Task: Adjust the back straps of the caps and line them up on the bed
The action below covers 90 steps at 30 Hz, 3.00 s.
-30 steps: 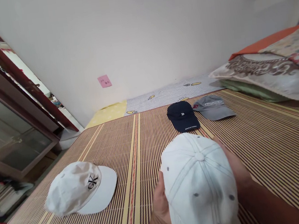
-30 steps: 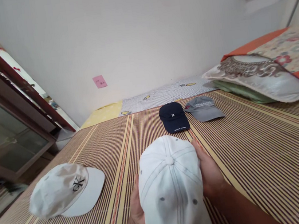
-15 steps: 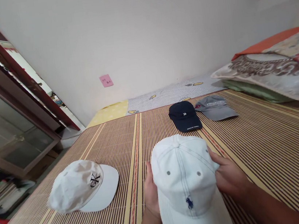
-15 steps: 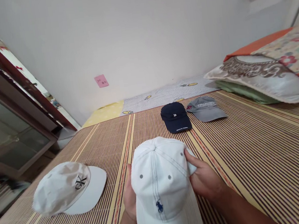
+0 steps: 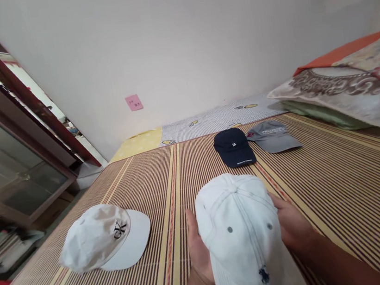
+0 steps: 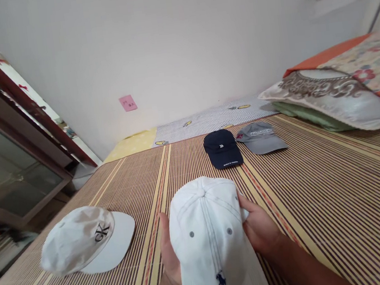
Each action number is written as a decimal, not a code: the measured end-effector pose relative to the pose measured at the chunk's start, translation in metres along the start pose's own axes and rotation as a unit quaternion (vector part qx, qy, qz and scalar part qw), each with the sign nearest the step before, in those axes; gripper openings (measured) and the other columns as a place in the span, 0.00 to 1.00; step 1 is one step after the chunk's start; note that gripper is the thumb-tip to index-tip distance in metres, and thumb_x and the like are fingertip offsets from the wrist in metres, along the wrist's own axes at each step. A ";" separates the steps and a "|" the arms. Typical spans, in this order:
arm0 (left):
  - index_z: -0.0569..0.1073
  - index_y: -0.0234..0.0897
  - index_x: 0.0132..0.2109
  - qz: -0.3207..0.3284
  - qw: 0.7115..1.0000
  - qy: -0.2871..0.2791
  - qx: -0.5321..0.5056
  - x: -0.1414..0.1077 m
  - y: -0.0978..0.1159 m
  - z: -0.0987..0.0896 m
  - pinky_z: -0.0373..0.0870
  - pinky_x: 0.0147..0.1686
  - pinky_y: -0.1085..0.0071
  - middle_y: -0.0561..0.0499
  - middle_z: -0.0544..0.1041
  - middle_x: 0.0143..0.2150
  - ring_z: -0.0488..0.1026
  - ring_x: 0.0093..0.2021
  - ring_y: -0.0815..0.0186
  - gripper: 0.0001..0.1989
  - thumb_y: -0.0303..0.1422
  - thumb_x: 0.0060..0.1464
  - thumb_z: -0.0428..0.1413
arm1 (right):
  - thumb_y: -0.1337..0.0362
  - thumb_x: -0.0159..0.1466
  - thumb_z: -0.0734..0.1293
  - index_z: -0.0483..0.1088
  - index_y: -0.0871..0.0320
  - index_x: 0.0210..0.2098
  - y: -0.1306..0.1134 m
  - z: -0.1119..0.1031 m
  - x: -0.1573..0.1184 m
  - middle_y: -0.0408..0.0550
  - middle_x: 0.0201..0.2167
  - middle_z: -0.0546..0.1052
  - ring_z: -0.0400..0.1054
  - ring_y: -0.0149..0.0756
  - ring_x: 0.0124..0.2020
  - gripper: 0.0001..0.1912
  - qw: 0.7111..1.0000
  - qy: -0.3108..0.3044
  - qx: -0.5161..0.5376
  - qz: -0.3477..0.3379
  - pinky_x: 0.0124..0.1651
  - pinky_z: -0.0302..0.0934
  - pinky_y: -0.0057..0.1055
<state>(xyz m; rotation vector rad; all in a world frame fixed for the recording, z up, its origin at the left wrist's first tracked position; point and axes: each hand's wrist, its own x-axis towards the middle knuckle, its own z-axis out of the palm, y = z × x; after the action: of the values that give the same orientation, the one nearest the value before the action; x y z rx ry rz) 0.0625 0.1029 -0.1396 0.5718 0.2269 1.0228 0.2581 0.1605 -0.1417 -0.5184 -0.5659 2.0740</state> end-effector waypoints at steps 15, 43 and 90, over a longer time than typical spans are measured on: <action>0.76 0.35 0.63 0.081 0.996 0.011 -0.038 0.009 0.007 -0.029 0.43 0.74 0.51 0.39 0.75 0.66 0.58 0.74 0.47 0.38 0.56 0.69 0.37 | 0.49 0.72 0.59 0.77 0.56 0.57 -0.008 0.003 0.008 0.54 0.55 0.82 0.66 0.52 0.67 0.25 0.995 -0.096 -0.008 0.009 0.71 0.56 0.53; 0.72 0.37 0.67 0.059 0.996 0.034 -0.049 0.010 0.006 -0.029 0.44 0.73 0.49 0.38 0.72 0.68 0.59 0.73 0.44 0.41 0.61 0.66 0.37 | 0.45 0.71 0.60 0.79 0.54 0.53 -0.010 -0.014 0.014 0.53 0.55 0.83 0.66 0.48 0.67 0.26 0.997 -0.038 0.045 0.056 0.72 0.54 0.49; 0.84 0.34 0.43 0.097 0.983 0.148 -0.042 0.019 -0.010 -0.049 0.59 0.69 0.46 0.43 0.86 0.46 0.74 0.62 0.46 0.11 0.21 0.56 0.58 | 0.36 0.68 0.59 0.75 0.54 0.60 -0.012 -0.017 0.026 0.56 0.55 0.82 0.71 0.55 0.63 0.35 0.999 0.027 0.020 -0.037 0.68 0.59 0.54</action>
<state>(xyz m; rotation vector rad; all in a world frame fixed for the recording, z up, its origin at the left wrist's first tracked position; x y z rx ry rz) 0.0586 0.1320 -0.1848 0.3686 0.3937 1.3017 0.2623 0.1914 -0.1519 -0.5210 -0.5045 1.9908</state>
